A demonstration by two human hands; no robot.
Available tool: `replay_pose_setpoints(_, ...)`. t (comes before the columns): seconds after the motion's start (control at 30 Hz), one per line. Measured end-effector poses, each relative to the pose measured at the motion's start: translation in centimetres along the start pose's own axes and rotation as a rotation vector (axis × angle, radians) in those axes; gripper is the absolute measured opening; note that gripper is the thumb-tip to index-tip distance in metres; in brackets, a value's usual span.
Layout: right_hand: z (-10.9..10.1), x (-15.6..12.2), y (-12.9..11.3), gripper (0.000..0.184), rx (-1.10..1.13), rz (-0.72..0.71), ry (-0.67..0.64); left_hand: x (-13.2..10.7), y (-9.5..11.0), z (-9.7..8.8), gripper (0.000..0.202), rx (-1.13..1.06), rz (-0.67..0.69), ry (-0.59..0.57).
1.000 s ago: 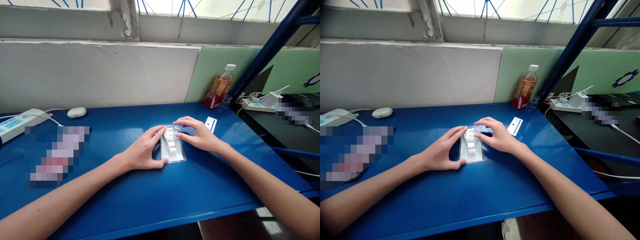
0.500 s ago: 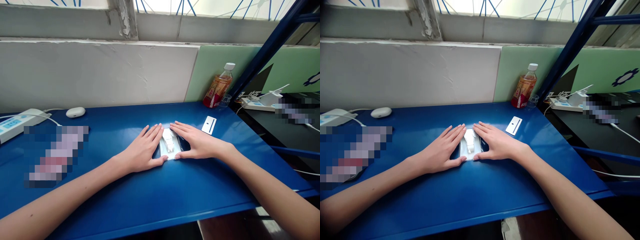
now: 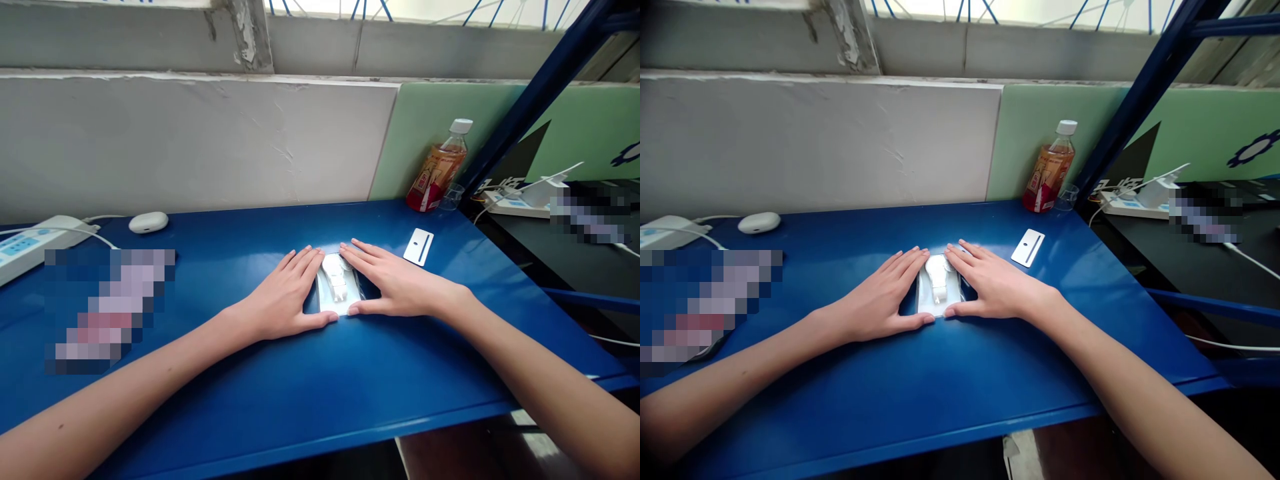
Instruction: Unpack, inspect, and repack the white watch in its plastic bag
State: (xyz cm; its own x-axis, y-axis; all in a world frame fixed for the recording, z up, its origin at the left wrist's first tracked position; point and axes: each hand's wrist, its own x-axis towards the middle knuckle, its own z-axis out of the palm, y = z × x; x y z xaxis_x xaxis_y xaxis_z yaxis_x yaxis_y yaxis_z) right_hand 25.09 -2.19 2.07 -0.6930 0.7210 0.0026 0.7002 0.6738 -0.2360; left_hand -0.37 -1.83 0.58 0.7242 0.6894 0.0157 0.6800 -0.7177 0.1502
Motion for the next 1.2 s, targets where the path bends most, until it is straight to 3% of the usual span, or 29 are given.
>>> replay_pose_setpoints(0.47, 0.4, 0.1, 0.7, 0.117, 0.083, 0.015, -0.010, 0.1, -0.7, -0.1, 0.109, -0.056, -0.011, -0.024)
replay_pose_setpoints(1.2, 0.1, 0.0, 0.9, 0.115, 0.123, 0.027, -0.008, 0.0, -1.2, 0.1, 0.106, -0.060, 0.024, 0.025)
